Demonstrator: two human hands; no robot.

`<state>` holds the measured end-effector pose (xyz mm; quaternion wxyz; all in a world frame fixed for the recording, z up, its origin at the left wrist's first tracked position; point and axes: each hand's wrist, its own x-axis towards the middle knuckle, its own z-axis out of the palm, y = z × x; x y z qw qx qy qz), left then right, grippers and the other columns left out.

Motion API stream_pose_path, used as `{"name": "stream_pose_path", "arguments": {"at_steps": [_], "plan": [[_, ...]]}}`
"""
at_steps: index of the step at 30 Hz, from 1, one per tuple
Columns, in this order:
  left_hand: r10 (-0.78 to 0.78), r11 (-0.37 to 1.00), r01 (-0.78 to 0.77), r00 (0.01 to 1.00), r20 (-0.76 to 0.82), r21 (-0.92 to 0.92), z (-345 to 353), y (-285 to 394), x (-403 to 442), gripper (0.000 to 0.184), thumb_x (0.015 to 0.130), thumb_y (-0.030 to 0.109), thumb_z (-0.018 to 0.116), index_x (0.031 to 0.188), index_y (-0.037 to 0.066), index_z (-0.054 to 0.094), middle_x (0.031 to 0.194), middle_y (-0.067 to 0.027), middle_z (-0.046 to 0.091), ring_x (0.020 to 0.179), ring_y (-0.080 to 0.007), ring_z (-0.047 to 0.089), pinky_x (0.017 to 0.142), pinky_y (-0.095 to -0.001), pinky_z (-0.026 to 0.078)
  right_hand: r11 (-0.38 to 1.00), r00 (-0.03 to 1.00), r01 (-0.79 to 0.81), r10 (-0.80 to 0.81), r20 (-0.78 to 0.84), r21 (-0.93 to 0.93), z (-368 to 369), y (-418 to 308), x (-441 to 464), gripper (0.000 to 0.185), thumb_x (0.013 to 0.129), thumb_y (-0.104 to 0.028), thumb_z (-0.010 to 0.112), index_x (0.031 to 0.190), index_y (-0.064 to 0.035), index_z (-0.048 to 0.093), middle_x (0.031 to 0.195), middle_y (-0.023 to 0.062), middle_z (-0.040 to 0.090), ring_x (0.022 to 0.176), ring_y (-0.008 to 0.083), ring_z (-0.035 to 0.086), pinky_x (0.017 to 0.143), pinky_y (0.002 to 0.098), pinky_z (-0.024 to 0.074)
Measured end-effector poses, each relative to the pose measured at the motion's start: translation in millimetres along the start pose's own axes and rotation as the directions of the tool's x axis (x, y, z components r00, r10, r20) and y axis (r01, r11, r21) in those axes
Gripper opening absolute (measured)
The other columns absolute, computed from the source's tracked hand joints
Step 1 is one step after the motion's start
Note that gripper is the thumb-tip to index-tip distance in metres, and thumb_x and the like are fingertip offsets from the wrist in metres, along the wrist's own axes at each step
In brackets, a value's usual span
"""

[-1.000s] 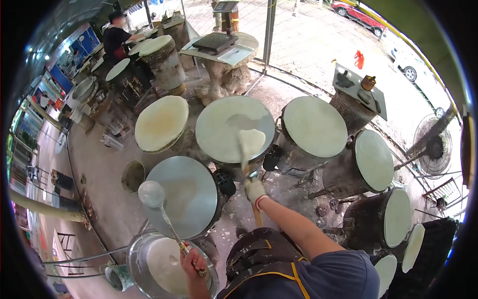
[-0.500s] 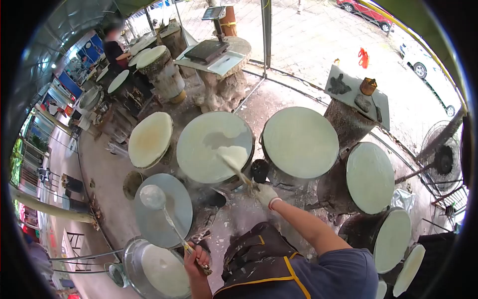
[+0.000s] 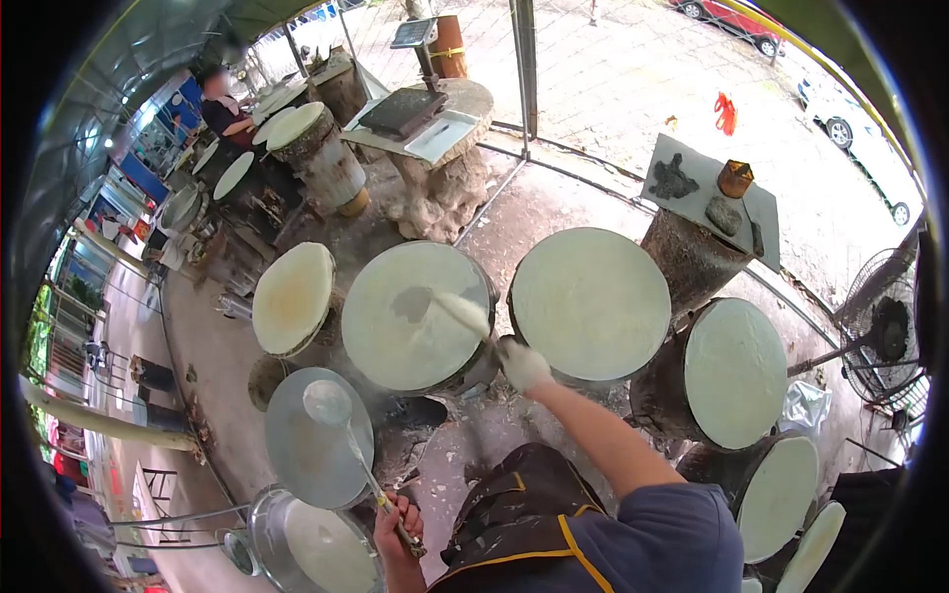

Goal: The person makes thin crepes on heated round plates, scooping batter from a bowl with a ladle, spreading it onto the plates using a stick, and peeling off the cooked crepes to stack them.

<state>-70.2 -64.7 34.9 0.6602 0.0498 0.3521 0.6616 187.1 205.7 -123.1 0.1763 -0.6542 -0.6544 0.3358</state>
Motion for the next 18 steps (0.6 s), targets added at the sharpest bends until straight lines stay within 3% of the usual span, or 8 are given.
{"name": "stream_pose_path", "arguments": {"at_steps": [2,5,8,9,11,14,15,18], "plan": [[-0.017,1.000,0.017,1.000,0.013,-0.019,-3.0,5.4,6.8,0.024,0.084,0.006,0.052,0.106,0.006,0.044,0.081,-0.0059,0.043,0.056,-0.0122,0.040,0.044,-0.0240,0.036,0.994,0.994,-0.102,0.101,-0.044,-0.044,-16.3,-39.3,52.5,0.037,0.088,-0.033,0.042,0.116,-0.0105,0.050,0.087,0.0219,0.063,0.081,0.0392,0.061,0.073,0.0485,0.0468],[-0.069,0.996,0.069,0.998,0.010,-0.056,-10.9,15.6,14.7,0.024,0.083,0.005,0.052,0.106,0.005,0.045,0.082,-0.0064,0.042,0.055,-0.0123,0.040,0.043,-0.0240,0.036,0.998,0.997,-0.046,0.049,-0.053,0.049,-10.2,-64.9,75.6,0.040,0.089,-0.032,0.041,0.123,-0.0114,0.047,0.091,0.0224,0.062,0.083,0.0399,0.060,0.073,0.0480,0.0470],[-0.118,0.990,0.122,0.991,0.059,-0.066,-21.9,27.6,22.4,0.024,0.083,0.004,0.052,0.106,0.004,0.045,0.081,-0.0068,0.042,0.055,-0.0127,0.039,0.043,-0.0240,0.036,0.980,0.984,0.178,-0.176,-0.029,0.087,33.1,-43.8,34.5,0.041,0.088,-0.031,0.046,0.123,-0.0089,0.050,0.089,0.0164,0.066,0.078,0.0329,0.064,0.070,0.0417,0.0490],[-0.131,0.989,0.134,0.990,0.058,-0.060,-25.4,33.0,24.2,0.024,0.083,0.004,0.052,0.106,0.004,0.045,0.082,-0.0073,0.043,0.055,-0.0132,0.040,0.043,-0.0240,0.036,0.914,0.995,0.051,-0.012,-0.098,0.403,41.3,-41.6,18.3,0.041,0.087,-0.030,0.048,0.122,-0.0078,0.052,0.088,0.0136,0.066,0.076,0.0285,0.063,0.069,0.0386,0.0490],[-0.141,0.988,0.145,0.988,0.061,-0.055,-42.9,46.7,29.8,0.024,0.082,0.004,0.052,0.106,0.004,0.046,0.082,-0.0076,0.044,0.055,-0.0135,0.040,0.043,-0.0240,0.036,0.464,0.943,-0.091,0.325,-0.074,0.881,53.5,-47.2,-8.9,0.041,0.085,-0.029,0.053,0.119,-0.0054,0.055,0.086,0.0080,0.068,0.072,0.0195,0.063,0.066,0.0322,0.0488],[-0.163,0.986,0.166,0.985,0.061,-0.037,-55.0,56.1,35.8,0.024,0.082,0.002,0.052,0.105,0.004,0.046,0.080,-0.0080,0.045,0.055,-0.0138,0.041,0.043,-0.0242,0.036,0.621,0.894,-0.109,0.403,-0.196,0.776,109.0,-49.0,7.6,0.038,0.087,-0.026,0.053,0.118,-0.0047,0.056,0.093,0.0157,0.066,0.086,0.0168,0.062,0.074,0.0285,0.0467],[-0.169,0.985,0.171,0.983,0.067,-0.027,-55.4,59.4,40.9,0.023,0.082,0.002,0.052,0.105,0.004,0.046,0.080,-0.0081,0.045,0.056,-0.0139,0.041,0.044,-0.0243,0.037,0.624,0.911,-0.329,0.407,0.064,0.708,71.5,-83.3,-6.7,0.037,0.087,-0.026,0.052,0.117,-0.0056,0.058,0.096,0.0155,0.066,0.088,0.0183,0.063,0.077,0.0282,0.0465],[-0.219,0.975,0.221,0.972,0.086,-0.011,-57.3,66.4,50.0,0.023,0.081,0.000,0.051,0.103,0.004,0.046,0.078,-0.0080,0.045,0.056,-0.0141,0.041,0.044,-0.0247,0.037,0.823,0.975,-0.141,0.211,-0.067,0.550,49.7,-78.4,-6.7,0.038,0.086,-0.026,0.052,0.118,-0.0062,0.057,0.098,0.0150,0.066,0.090,0.0202,0.063,0.080,0.0295,0.0463]]}}
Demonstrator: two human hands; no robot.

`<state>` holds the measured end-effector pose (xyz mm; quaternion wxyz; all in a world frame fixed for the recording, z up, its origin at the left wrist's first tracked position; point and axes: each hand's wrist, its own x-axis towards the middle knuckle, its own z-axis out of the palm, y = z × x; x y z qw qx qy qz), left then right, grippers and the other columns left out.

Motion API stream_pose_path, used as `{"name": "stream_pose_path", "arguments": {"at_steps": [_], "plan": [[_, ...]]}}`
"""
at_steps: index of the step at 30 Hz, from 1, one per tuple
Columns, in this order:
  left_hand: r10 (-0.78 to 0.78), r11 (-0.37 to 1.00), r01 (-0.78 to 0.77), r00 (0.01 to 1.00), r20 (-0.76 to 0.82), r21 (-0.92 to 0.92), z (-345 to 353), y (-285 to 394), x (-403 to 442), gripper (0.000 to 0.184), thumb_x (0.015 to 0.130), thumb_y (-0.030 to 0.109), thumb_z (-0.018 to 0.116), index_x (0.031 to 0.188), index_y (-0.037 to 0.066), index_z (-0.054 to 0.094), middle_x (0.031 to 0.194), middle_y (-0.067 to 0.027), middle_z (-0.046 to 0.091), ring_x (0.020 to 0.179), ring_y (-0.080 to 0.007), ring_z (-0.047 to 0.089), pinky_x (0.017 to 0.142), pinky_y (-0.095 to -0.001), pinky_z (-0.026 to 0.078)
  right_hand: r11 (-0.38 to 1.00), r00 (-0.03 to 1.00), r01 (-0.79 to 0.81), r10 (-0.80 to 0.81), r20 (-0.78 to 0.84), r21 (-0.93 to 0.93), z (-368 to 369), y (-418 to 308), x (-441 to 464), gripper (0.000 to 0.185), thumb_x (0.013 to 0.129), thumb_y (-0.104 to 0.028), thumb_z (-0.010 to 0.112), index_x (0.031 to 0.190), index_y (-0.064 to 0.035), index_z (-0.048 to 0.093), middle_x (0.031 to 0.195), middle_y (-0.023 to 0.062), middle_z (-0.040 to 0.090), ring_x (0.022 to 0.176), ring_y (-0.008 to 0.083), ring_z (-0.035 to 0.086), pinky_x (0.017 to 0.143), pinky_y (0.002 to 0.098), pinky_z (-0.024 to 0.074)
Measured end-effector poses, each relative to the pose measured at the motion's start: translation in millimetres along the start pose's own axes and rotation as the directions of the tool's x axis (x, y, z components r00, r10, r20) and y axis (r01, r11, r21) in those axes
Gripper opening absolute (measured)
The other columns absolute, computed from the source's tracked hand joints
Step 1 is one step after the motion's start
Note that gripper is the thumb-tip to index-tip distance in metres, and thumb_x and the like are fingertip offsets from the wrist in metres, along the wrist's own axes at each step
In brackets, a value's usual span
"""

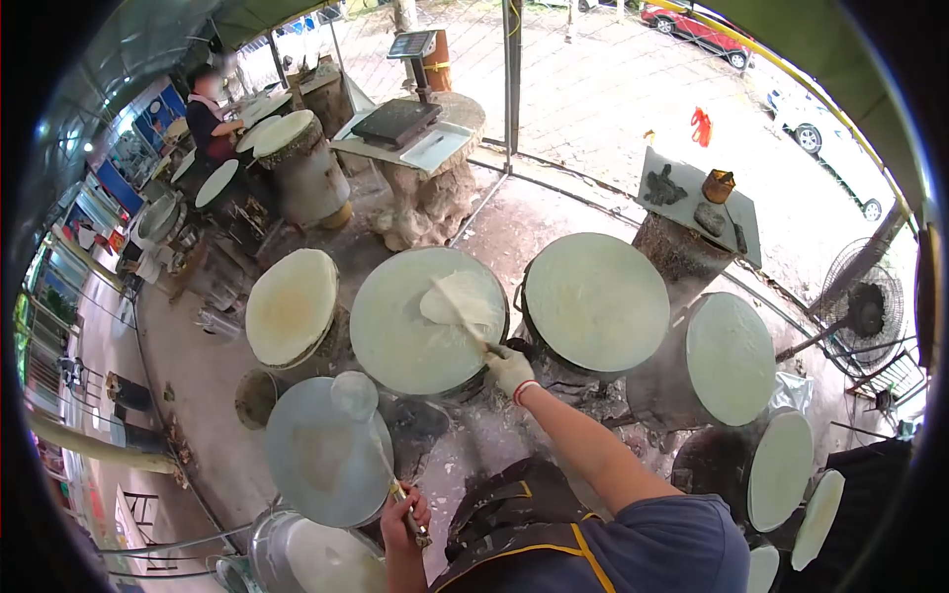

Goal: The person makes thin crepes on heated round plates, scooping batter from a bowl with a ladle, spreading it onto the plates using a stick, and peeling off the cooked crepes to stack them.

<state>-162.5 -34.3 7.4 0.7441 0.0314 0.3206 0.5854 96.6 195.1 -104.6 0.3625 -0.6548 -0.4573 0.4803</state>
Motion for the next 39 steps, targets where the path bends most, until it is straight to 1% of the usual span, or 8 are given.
{"name": "stream_pose_path", "arguments": {"at_steps": [12,15,25,30,32,33,36,39], "plan": [[-0.080,0.997,0.080,0.993,-0.085,0.008,16.1,-17.1,22.1,0.018,0.081,-0.001,0.050,0.098,0.004,0.046,0.075,-0.0084,0.046,0.053,-0.0141,0.041,0.042,-0.0250,0.036,0.970,0.988,-0.153,0.146,-0.052,-0.191,-32.8,-25.6,24.2,0.040,0.083,-0.031,0.048,0.117,-0.0116,0.058,0.104,0.0206,0.062,0.096,0.0320,0.061,0.083,0.0373,0.0464],[-0.087,0.996,0.085,0.989,-0.121,-0.024,25.6,-31.2,25.6,0.018,0.082,0.000,0.050,0.098,0.004,0.047,0.075,-0.0083,0.046,0.052,-0.0140,0.040,0.041,-0.0249,0.035,0.881,0.956,0.278,-0.214,0.200,-0.384,-14.7,-18.7,41.1,0.038,0.081,-0.027,0.051,0.112,-0.0079,0.060,0.094,0.0213,0.064,0.091,0.0305,0.063,0.080,0.0359,0.0472],[-0.193,0.979,0.172,0.954,-0.229,-0.110,22.2,-65.0,33.5,0.014,0.086,0.007,0.050,0.100,0.008,0.049,0.073,-0.0063,0.047,0.046,-0.0109,0.038,0.039,-0.0234,0.032,0.870,0.828,0.464,-0.359,0.432,-0.168,2.5,23.3,125.2,0.025,0.087,-0.016,0.052,0.105,-0.0021,0.062,0.085,0.0060,0.064,0.070,0.0150,0.059,0.065,0.0294,0.0475],[-0.164,0.985,0.172,0.923,-0.348,-0.006,29.5,-52.8,42.8,0.009,0.086,0.008,0.051,0.094,0.006,0.048,0.066,-0.0051,0.045,0.041,-0.0101,0.037,0.035,-0.0230,0.031,0.981,0.896,0.184,-0.141,0.422,-0.062,16.9,33.6,177.5,0.031,0.086,-0.024,0.049,0.108,-0.0078,0.062,0.088,0.0175,0.065,0.078,0.0300,0.062,0.071,0.0366,0.0477],[-0.099,0.965,0.182,0.921,-0.376,0.191,36.6,-41.0,54.4,0.009,0.084,0.008,0.051,0.092,0.005,0.046,0.065,-0.0054,0.045,0.039,-0.0105,0.037,0.034,-0.0236,0.031,0.935,0.844,0.282,-0.135,0.519,-0.216,-3.9,7.0,140.1,0.030,0.086,-0.024,0.049,0.107,-0.0073,0.062,0.083,0.0176,0.065,0.074,0.0299,0.062,0.067,0.0363,0.0478],[-0.072,0.931,0.189,0.934,-0.350,0.313,30.3,-34.9,66.7,0.009,0.084,0.008,0.050,0.090,0.004,0.045,0.065,-0.0057,0.045,0.038,-0.0110,0.038,0.034,-0.0242,0.032,0.571,0.589,0.783,-0.550,0.592,-0.247,-20.7,11.8,128.7,0.024,0.087,-0.014,0.052,0.107,-0.0061,0.063,0.062,-0.0010,0.053,0.048,0.0084,0.046,0.045,0.0252,0.0399],[0.091,0.766,0.162,0.930,-0.355,0.622,40.7,-27.1,95.9,0.011,0.081,0.007,0.049,0.088,0.003,0.042,0.062,-0.0062,0.043,0.036,-0.0128,0.039,0.032,-0.0270,0.033,0.973,0.803,0.221,-0.140,0.579,-0.072,-81.6,-16.7,54.5,0.026,0.087,-0.017,0.053,0.110,-0.0092,0.061,0.064,0.0047,0.057,0.047,0.0098,0.051,0.043,0.0262,0.0421],[0.255,0.602,0.160,0.889,-0.379,0.782,42.5,-41.9,129.3,0.014,0.078,0.007,0.052,0.086,0.002,0.042,0.057,-0.0054,0.042,0.036,-0.0144,0.041,0.032,-0.0287,0.034,0.788,0.817,-0.539,0.406,0.409,0.296,-41.4,47.2,9.1,0.026,0.086,-0.024,0.056,0.107,-0.0090,0.062,0.059,0.0023,0.054,0.044,0.0100,0.047,0.040,0.0266,0.0381]]}}
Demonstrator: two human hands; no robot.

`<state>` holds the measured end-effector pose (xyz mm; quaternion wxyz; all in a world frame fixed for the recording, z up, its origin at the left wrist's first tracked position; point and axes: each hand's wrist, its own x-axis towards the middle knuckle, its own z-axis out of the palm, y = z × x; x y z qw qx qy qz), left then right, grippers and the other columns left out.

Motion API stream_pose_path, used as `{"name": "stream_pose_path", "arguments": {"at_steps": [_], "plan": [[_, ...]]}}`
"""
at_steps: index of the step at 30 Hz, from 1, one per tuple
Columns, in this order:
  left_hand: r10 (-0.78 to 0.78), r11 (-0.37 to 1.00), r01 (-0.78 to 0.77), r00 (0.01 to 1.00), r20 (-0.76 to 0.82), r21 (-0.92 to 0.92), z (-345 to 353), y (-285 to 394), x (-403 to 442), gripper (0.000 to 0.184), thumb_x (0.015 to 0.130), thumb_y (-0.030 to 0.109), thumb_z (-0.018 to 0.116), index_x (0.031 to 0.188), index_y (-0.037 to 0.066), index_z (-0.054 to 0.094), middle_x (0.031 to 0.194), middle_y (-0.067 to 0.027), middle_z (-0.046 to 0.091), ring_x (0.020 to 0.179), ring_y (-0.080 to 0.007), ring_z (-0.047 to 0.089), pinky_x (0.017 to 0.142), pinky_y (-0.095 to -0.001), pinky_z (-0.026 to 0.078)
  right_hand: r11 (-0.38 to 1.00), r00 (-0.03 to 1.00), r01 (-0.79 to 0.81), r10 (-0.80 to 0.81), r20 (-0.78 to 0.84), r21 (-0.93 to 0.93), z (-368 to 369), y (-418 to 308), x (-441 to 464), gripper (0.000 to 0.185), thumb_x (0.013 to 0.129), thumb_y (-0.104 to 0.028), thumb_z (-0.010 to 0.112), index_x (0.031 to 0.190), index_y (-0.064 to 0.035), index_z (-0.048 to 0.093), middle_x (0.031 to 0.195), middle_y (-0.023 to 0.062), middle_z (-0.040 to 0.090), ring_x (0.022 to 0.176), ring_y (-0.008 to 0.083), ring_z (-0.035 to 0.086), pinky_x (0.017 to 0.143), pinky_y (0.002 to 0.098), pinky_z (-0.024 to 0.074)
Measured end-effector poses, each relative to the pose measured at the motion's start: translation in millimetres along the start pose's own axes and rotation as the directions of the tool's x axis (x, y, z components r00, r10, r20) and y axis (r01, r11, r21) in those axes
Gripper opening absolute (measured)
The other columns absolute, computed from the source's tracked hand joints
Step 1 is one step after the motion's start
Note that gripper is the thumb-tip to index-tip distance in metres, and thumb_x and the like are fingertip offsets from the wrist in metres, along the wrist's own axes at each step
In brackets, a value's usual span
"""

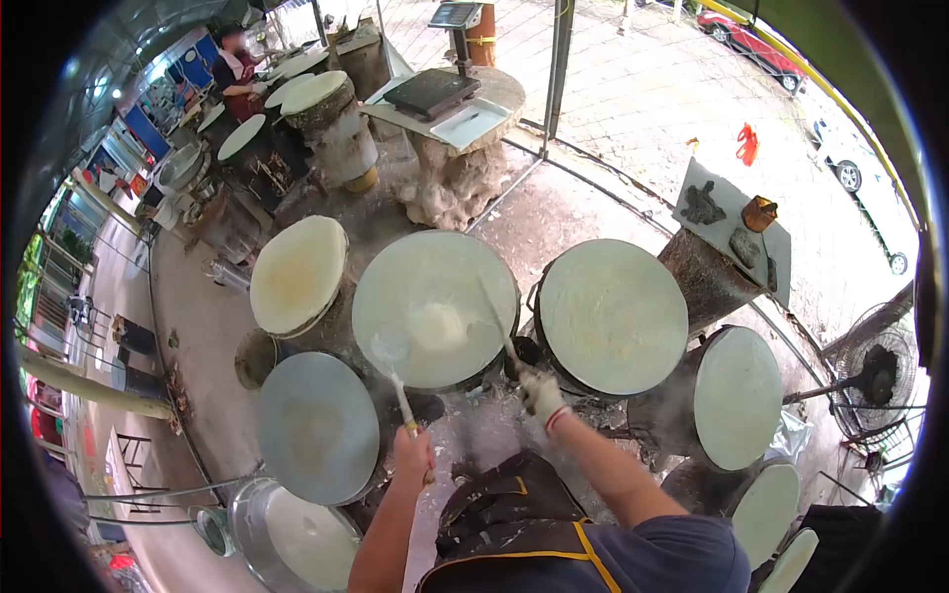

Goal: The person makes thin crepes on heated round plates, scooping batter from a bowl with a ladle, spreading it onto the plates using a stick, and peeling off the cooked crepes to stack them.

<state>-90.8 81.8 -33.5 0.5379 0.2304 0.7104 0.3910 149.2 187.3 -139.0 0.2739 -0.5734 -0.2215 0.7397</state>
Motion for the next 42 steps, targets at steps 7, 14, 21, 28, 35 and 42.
{"name": "stream_pose_path", "arguments": {"at_steps": [7,14,21,28,35,42], "plan": [[-0.125,0.905,0.261,0.917,0.378,-0.335,2.1,23.9,34.0,0.008,0.081,0.006,0.049,0.086,0.005,0.043,0.057,-0.0025,0.040,0.035,-0.0094,0.037,0.030,-0.0256,0.029,0.975,0.998,-0.064,0.068,0.010,-0.211,66.1,-9.6,-41.1,0.026,0.089,-0.024,0.054,0.113,-0.0142,0.060,0.057,-0.0010,0.052,0.038,0.0076,0.041,0.033,0.0247,0.0292],[0.109,0.807,0.162,0.904,0.413,-0.568,-47.5,58.1,-67.2,0.004,0.087,0.008,0.049,0.092,0.008,0.048,0.059,0.0003,0.038,0.036,-0.0052,0.032,0.031,-0.0202,0.028,0.859,0.864,0.459,-0.491,-0.111,-0.225,34.4,10.5,35.2,0.031,0.088,-0.018,0.053,0.116,-0.0098,0.059,0.075,0.0052,0.062,0.062,0.0128,0.056,0.057,0.0243,0.0444],[-0.055,0.590,0.411,0.880,0.472,-0.695,-52.2,42.8,-73.7,0.004,0.089,0.010,0.048,0.091,0.007,0.048,0.061,0.0022,0.036,0.041,-0.0034,0.033,0.033,-0.0178,0.030,0.952,0.960,0.278,-0.270,0.079,-0.130,24.9,-14.0,15.1,0.033,0.086,-0.021,0.058,0.114,-0.0051,0.060,0.071,-0.0012,0.056,0.055,0.0077,0.047,0.050,0.0230,0.0390],[0.189,0.583,0.049,0.963,0.193,-0.811,-98.9,50.0,-144.1,0.010,0.090,0.012,0.047,0.098,0.006,0.049,0.062,0.0000,0.035,0.038,-0.0054,0.033,0.030,-0.0200,0.030,0.964,0.962,0.265,-0.264,-0.063,0.004,38.5,-25.8,-10.1,0.033,0.089,-0.021,0.054,0.121,-0.0144,0.056,0.061,-0.0049,0.048,0.042,0.0050,0.038,0.036,0.0206,0.0298],[0.244,0.892,-0.290,0.954,-0.172,-0.347,-143.8,23.5,-76.3,0.012,0.086,0.013,0.048,0.095,0.007,0.044,0.059,-0.0027,0.042,0.035,-0.0092,0.035,0.031,-0.0243,0.029,0.981,0.963,0.177,-0.157,0.221,-0.075,136.1,26.3,-37.2,0.037,0.091,-0.020,0.051,0.128,-0.0222,0.049,0.059,-0.0022,0.048,0.039,0.0072,0.039,0.034,0.0227,0.0302],[0.368,0.882,-0.283,0.913,-0.175,0.378,-209.9,-99.8,66.5,0.023,0.080,0.012,0.052,0.100,0.003,0.044,0.071,-0.0182,0.056,0.064,-0.0360,0.058,0.059,-0.0434,0.047,0.705,0.840,0.502,-0.536,0.087,-0.502,247.5,135.3,-42.4,0.037,0.090,-0.024,0.051,0.127,-0.0208,0.050,0.079,0.0041,0.065,0.057,0.0180,0.058,0.055,0.0331,0.0473]]}}
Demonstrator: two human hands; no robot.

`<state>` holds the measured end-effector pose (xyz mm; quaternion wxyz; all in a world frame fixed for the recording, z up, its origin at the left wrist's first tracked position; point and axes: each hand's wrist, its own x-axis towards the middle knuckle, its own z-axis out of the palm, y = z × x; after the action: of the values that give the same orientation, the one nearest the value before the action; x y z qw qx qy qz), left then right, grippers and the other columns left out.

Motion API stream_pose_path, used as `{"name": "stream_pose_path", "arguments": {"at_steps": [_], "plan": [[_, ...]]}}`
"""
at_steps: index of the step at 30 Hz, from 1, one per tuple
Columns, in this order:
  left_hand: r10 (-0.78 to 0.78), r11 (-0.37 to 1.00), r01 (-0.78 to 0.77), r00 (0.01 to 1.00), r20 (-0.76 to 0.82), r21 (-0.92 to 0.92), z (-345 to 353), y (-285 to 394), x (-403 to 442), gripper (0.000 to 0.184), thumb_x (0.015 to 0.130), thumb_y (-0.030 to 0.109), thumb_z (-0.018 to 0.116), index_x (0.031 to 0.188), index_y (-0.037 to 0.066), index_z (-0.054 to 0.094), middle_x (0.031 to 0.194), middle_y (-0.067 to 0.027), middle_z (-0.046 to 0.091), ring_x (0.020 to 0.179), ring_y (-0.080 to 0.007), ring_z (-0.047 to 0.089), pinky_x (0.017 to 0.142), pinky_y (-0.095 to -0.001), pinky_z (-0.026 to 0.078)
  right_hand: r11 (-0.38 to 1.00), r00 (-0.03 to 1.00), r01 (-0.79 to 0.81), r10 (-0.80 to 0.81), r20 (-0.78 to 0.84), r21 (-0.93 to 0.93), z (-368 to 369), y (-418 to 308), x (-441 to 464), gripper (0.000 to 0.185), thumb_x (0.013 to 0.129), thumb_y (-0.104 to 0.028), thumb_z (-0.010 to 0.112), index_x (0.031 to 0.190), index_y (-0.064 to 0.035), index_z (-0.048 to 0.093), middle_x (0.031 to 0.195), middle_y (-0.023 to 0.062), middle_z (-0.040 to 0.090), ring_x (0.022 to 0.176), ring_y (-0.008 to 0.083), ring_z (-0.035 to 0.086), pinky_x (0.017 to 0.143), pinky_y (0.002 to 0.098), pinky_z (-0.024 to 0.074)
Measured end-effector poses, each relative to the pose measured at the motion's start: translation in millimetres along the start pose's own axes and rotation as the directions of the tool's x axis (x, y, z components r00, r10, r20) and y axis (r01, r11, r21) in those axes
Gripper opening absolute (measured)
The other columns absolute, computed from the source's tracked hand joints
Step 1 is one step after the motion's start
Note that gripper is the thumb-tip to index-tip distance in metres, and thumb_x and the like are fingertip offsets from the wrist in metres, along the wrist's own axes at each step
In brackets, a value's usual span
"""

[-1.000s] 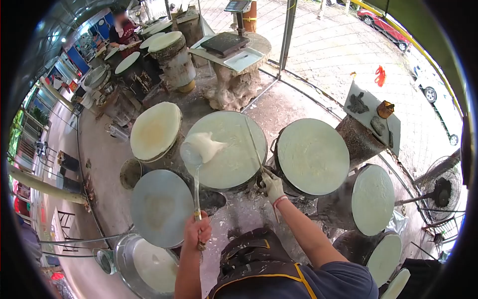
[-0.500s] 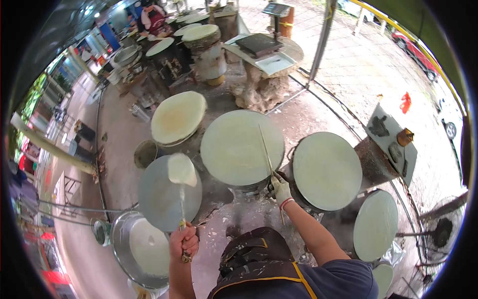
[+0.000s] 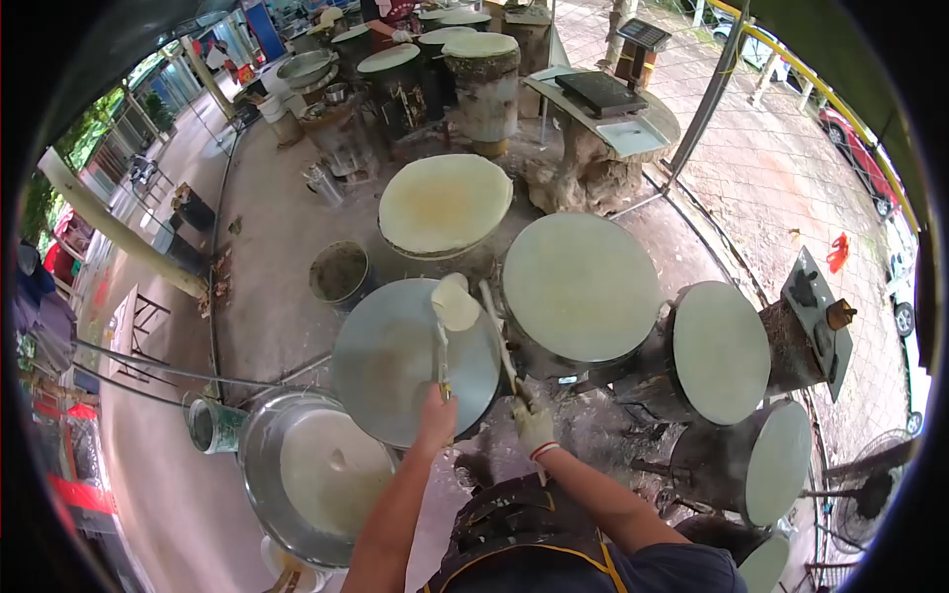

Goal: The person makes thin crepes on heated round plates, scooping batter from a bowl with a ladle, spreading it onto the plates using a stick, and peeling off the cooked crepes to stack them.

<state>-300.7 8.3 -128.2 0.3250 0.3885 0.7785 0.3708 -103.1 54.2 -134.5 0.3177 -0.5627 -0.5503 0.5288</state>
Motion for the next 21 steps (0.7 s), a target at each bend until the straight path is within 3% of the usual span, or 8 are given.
{"name": "stream_pose_path", "arguments": {"at_steps": [3,7,11,12,15,16,17,21], "plan": [[0.078,0.976,-0.074,0.997,-0.013,0.204,-30.6,-0.6,6.7,0.031,0.078,0.012,0.053,0.106,0.002,0.043,0.082,-0.0246,0.058,0.083,-0.0444,0.056,0.073,-0.0492,0.045,0.865,0.993,-0.110,0.113,-0.023,-0.489,15.3,5.6,-14.9,0.038,0.086,-0.026,0.054,0.123,-0.0190,0.054,0.084,0.0140,0.066,0.073,0.0276,0.065,0.061,0.0371,0.0479],[0.112,0.901,-0.100,0.994,-0.004,0.422,-69.4,-4.2,26.1,0.031,0.079,0.012,0.051,0.107,0.001,0.043,0.086,-0.0257,0.059,0.082,-0.0437,0.057,0.071,-0.0511,0.044,0.913,0.994,-0.100,0.075,-0.076,-0.396,60.5,-25.2,-4.5,0.039,0.086,-0.028,0.051,0.122,-0.0137,0.054,0.095,0.0191,0.064,0.087,0.0318,0.063,0.073,0.0373,0.0478],[0.141,0.852,-0.119,0.990,-0.004,0.510,-103.5,-17.5,40.8,0.035,0.079,0.012,0.054,0.110,0.000,0.041,0.088,-0.0240,0.060,0.079,-0.0413,0.059,0.070,-0.0493,0.046,0.960,0.970,-0.240,0.230,0.083,0.146,84.3,-17.1,27.4,0.043,0.084,-0.029,0.052,0.119,-0.0037,0.054,0.096,0.0186,0.065,0.088,0.0240,0.064,0.076,0.0316,0.0473],[0.168,0.837,-0.138,0.986,-0.008,0.530,-113.1,-19.4,42.3,0.035,0.079,0.011,0.053,0.109,0.000,0.041,0.088,-0.0236,0.061,0.078,-0.0411,0.060,0.069,-0.0488,0.047,0.989,0.988,-0.135,0.130,-0.084,-0.052,72.1,-62.6,-2.0,0.042,0.084,-0.029,0.052,0.119,-0.0059,0.056,0.097,0.0176,0.065,0.089,0.0230,0.064,0.076,0.0310,0.0475],[0.126,0.812,-0.104,0.992,0.001,0.574,-124.2,-43.4,47.5,0.035,0.081,0.011,0.052,0.112,0.000,0.040,0.092,-0.0222,0.060,0.081,-0.0384,0.060,0.070,-0.0470,0.048,0.976,0.975,-0.190,0.175,-0.137,-0.103,102.5,-23.8,-18.0,0.044,0.084,-0.033,0.050,0.120,-0.0084,0.055,0.100,0.0207,0.063,0.094,0.0311,0.062,0.079,0.0337,0.0467],[0.136,0.819,-0.108,0.991,-0.009,0.564,-126.9,-44.2,47.5,0.035,0.082,0.013,0.052,0.113,0.000,0.041,0.095,-0.0229,0.058,0.083,-0.0392,0.060,0.072,-0.0473,0.047,0.931,0.978,-0.198,0.166,-0.127,-0.307,113.0,-55.3,-19.0,0.045,0.085,-0.035,0.049,0.121,-0.0090,0.054,0.101,0.0215,0.062,0.093,0.0345,0.061,0.078,0.0361,0.0471],[0.145,0.825,-0.110,0.989,-0.020,0.554,-129.6,-44.6,46.0,0.036,0.083,0.014,0.052,0.114,0.000,0.042,0.097,-0.0236,0.056,0.085,-0.0400,0.059,0.073,-0.0476,0.047,0.972,0.996,-0.073,0.060,-0.064,-0.224,128.8,-36.0,-1.0,0.046,0.085,-0.037,0.048,0.122,-0.0108,0.054,0.102,0.0211,0.061,0.094,0.0368,0.059,0.080,0.0376,0.0465],[0.095,0.797,-0.015,0.990,-0.101,0.604,-147.5,-41.6,36.4,0.042,0.082,0.012,0.052,0.119,-0.001,0.039,0.105,-0.0229,0.048,0.086,-0.0392,0.058,0.073,-0.0448,0.048,0.966,0.971,-0.237,0.231,0.064,0.101,125.0,11.3,32.8,0.045,0.085,-0.034,0.049,0.120,-0.0065,0.054,0.100,0.0230,0.061,0.096,0.0331,0.060,0.083,0.0350,0.0452]]}}
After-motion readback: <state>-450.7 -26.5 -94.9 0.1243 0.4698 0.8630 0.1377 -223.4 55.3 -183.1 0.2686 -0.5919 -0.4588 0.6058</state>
